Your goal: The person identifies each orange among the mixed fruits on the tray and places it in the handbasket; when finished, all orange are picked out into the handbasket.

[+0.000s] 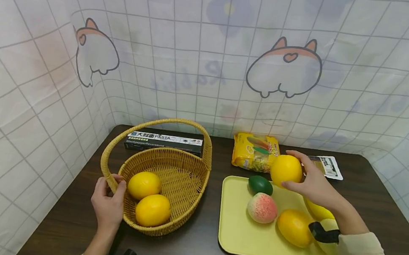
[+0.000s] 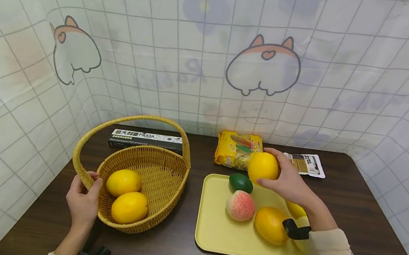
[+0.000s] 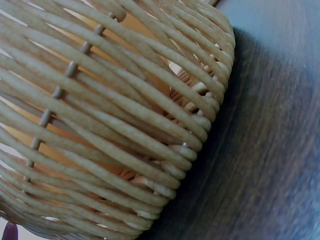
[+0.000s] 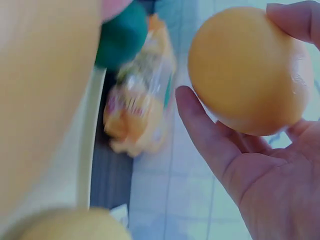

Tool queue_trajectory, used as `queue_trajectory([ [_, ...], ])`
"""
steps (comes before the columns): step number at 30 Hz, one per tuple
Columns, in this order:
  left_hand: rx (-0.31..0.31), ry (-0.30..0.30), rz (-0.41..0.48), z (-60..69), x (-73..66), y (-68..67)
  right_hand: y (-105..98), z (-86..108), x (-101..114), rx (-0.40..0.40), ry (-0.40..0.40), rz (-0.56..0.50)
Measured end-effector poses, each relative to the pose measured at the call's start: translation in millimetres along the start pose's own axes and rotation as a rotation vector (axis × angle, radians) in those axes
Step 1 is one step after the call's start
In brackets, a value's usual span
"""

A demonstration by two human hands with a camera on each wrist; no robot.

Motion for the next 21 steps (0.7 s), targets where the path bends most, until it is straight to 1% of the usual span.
queue_trajectory([
  [2, 0.001, 0.000, -0.004, 0.4, -6.2, -0.1, 7.2, -1.7, 7.3, -0.014, -0.020, -0.034],
  [7, 0.008, 0.010, 0.010, 1.3, -29.8, 0.1, 27.9, -6.1, 26.0, -0.042, -0.083, -0.141],
  [9, 0.009, 0.014, 0.009, 1.3, -35.5, 0.2, 36.8, -7.9, 33.1, -0.051, -0.103, -0.181],
  [14, 0.006, 0.021, 0.011, 0.7, -38.6, 0.8, 59.7, -13.8, 46.9, -0.052, -0.109, -0.288],
  [16, 0.004, 0.024, 0.011, 0.6, -38.2, 0.7, 69.0, -16.0, 51.1, -0.044, -0.105, -0.351],
  [18, 0.003, 0.027, 0.011, 0.7, -37.8, 0.4, 78.7, -18.2, 55.3, -0.037, -0.115, -0.424],
  [21, 0.000, 0.028, 0.007, 0.8, -37.2, -0.1, 95.3, -20.5, 61.5, -0.016, -0.132, -0.504],
])
Point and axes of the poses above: each hand's wrist, its own z-axis away from the middle knuckle, its own y-axis out of the palm, x = y × z, the point moved 3 cm from there along -z, towards the middle knuckle
